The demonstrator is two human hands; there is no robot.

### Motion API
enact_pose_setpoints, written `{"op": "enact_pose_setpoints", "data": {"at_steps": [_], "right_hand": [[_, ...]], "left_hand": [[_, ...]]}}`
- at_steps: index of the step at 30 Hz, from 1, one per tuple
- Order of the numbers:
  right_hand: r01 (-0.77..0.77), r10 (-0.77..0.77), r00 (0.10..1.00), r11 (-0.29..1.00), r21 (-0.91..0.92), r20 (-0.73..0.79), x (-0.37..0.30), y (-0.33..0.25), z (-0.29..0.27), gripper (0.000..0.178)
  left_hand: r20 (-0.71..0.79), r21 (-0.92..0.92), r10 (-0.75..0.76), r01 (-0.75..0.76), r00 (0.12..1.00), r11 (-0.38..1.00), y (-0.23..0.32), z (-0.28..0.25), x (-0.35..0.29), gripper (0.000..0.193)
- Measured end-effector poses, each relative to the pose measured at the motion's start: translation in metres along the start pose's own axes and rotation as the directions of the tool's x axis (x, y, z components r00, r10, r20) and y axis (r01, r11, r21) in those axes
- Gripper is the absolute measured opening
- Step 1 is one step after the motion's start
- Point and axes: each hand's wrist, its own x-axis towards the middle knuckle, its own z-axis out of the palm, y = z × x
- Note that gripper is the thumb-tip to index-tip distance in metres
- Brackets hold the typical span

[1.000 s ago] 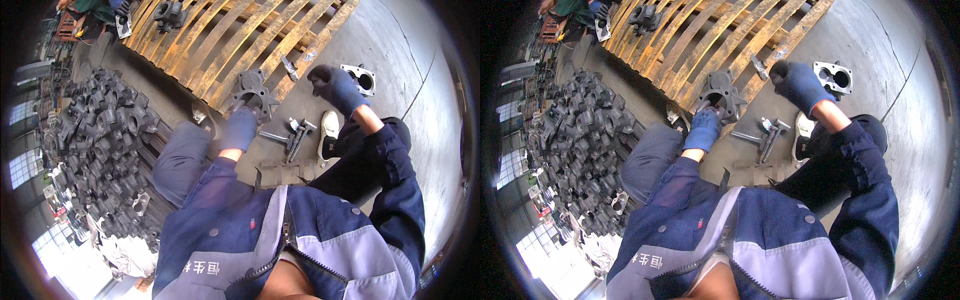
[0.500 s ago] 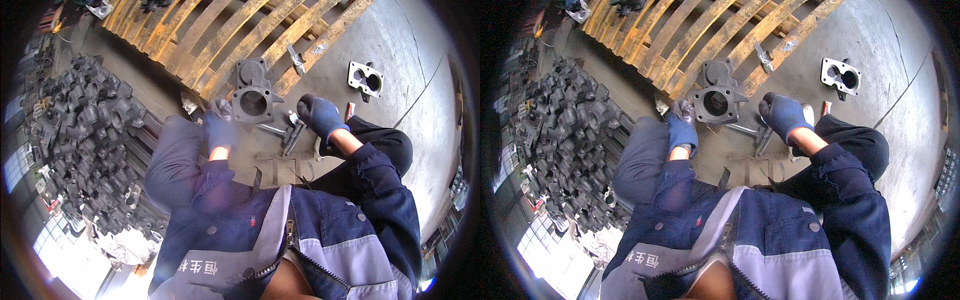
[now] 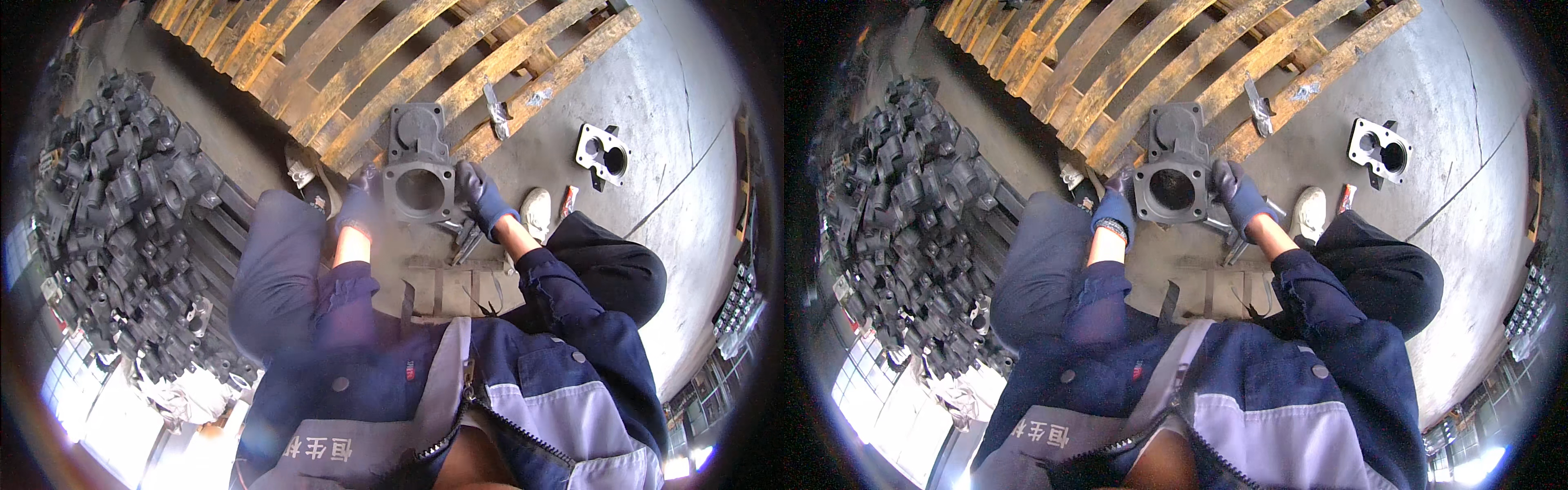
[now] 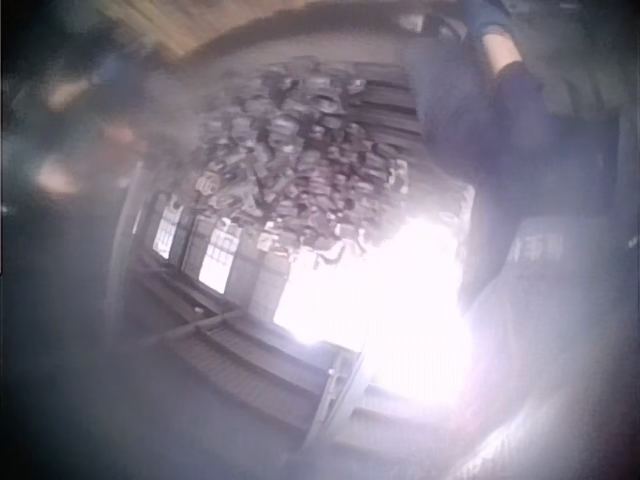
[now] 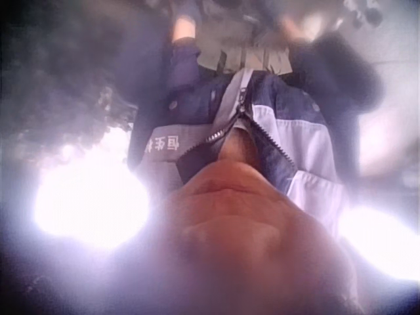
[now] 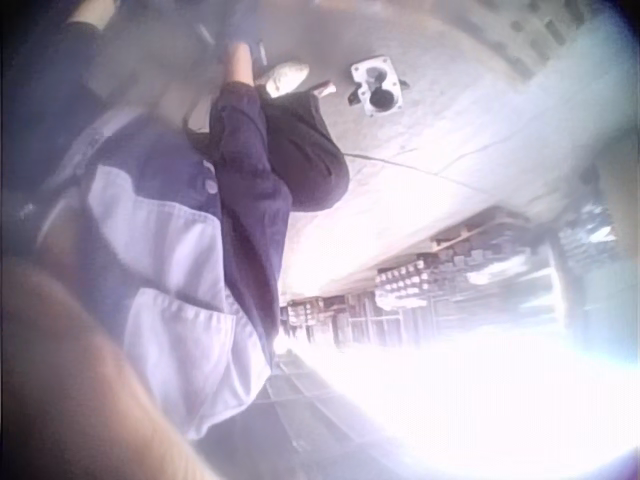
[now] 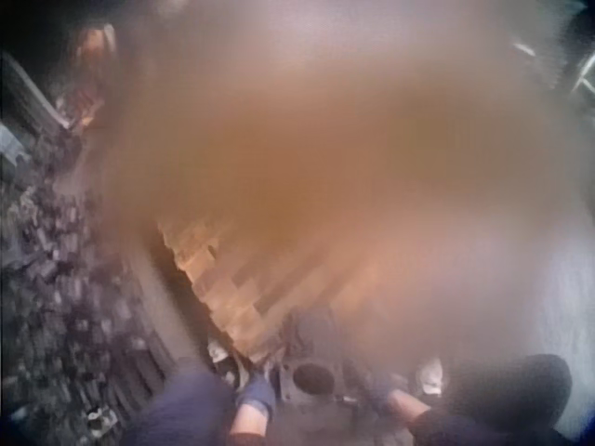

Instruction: The person sits on the floor and uses a hammer to tap and smooth the edges of a metal part. They repeatedly inspect the part, rotate it, and place it on a wooden pallet after finishing.

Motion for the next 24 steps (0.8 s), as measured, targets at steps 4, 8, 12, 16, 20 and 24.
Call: {"op": "enact_pose_setpoints", "data": {"at_steps": [4,8,12,16,20,24], "right_hand": [[-0.077,0.081,0.994,0.995,0.060,-0.069,0.005,-0.002,-0.001,0.052],[-0.068,0.072,0.995,0.996,0.066,-0.066,0.005,-0.006,0.000,0.051],[-0.128,0.130,0.991,0.989,0.075,-0.030,0.011,0.002,-0.006,0.049],[-0.285,0.292,0.956,0.949,-0.134,0.036,0.035,-0.015,-0.007,0.060],[-0.192,0.259,0.961,0.875,-0.444,0.095,0.063,-0.017,-0.007,0.062],[-0.107,0.142,0.987,0.928,-0.357,0.074,0.061,0.014,-0.018,0.061]], "left_hand": [[0.144,-0.102,-0.002,0.017,0.990,0.995,-0.007,-0.001,0.008,0.049],[0.184,-0.013,-0.029,0.032,0.983,0.999,0.008,-0.014,0.019,0.052],[0.153,0.207,-0.042,0.010,0.987,0.978,0.034,-0.010,0.040,0.052],[0.149,0.235,-0.051,0.015,0.988,0.972,0.031,-0.006,0.051,0.050],[0.172,0.237,-0.042,0.000,0.984,0.972,0.029,-0.007,0.054,0.048],[0.213,0.188,-0.025,-0.016,0.977,0.982,0.022,-0.012,0.051,0.047]]}}
